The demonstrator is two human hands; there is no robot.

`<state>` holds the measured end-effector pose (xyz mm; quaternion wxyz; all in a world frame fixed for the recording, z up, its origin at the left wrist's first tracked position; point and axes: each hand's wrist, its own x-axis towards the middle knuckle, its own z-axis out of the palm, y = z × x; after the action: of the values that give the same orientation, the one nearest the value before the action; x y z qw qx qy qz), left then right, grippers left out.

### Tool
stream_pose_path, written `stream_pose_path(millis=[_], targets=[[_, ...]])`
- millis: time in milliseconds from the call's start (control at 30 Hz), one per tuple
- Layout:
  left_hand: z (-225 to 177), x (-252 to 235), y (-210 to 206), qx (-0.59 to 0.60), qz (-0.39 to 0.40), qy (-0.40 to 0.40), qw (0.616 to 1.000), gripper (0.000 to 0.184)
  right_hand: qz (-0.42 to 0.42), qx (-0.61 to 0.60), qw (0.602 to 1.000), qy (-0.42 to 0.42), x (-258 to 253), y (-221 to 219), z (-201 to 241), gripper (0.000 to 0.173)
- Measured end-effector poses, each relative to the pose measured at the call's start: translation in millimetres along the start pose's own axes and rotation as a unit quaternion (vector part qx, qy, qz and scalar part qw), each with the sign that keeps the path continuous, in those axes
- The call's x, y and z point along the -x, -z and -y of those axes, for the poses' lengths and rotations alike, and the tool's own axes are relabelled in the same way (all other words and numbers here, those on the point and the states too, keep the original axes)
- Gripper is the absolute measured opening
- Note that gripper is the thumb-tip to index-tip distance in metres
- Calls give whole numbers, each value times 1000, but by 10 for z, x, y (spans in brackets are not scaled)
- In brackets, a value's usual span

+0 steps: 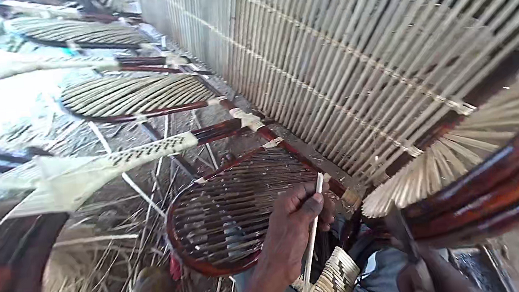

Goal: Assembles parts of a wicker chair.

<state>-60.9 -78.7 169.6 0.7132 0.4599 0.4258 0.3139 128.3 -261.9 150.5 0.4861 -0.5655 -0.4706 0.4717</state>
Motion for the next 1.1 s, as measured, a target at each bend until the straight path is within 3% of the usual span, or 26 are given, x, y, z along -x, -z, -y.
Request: stream_pose_path(millis=[100,167,300,433,733,900,1100], targets=[[68,172,91,4,-39,-13,999,24,56,-11,997,53,-552,-83,-23,46],[133,251,143,13,-66,-35,997,26,60,50,996,52,-771,-133,-23,45],[221,290,188,45,-119,-41,991,25,46,194,976,91,-972,-220,-211,51],[293,247,194,-2,-141,-48,989,23,44,233,960,151,-1034,-316,-289,37],[358,186,186,-86,-183,-20,979,57,88,282,936,191,-1102,-295,-323,32],[425,158,173,-138,-215,-36,966,52,86,294,932,192,-1157,-312,-366,31],[618,77,145,-310,-267,-89,908,37,18,323,930,174,-1099,-479,-542,32]])
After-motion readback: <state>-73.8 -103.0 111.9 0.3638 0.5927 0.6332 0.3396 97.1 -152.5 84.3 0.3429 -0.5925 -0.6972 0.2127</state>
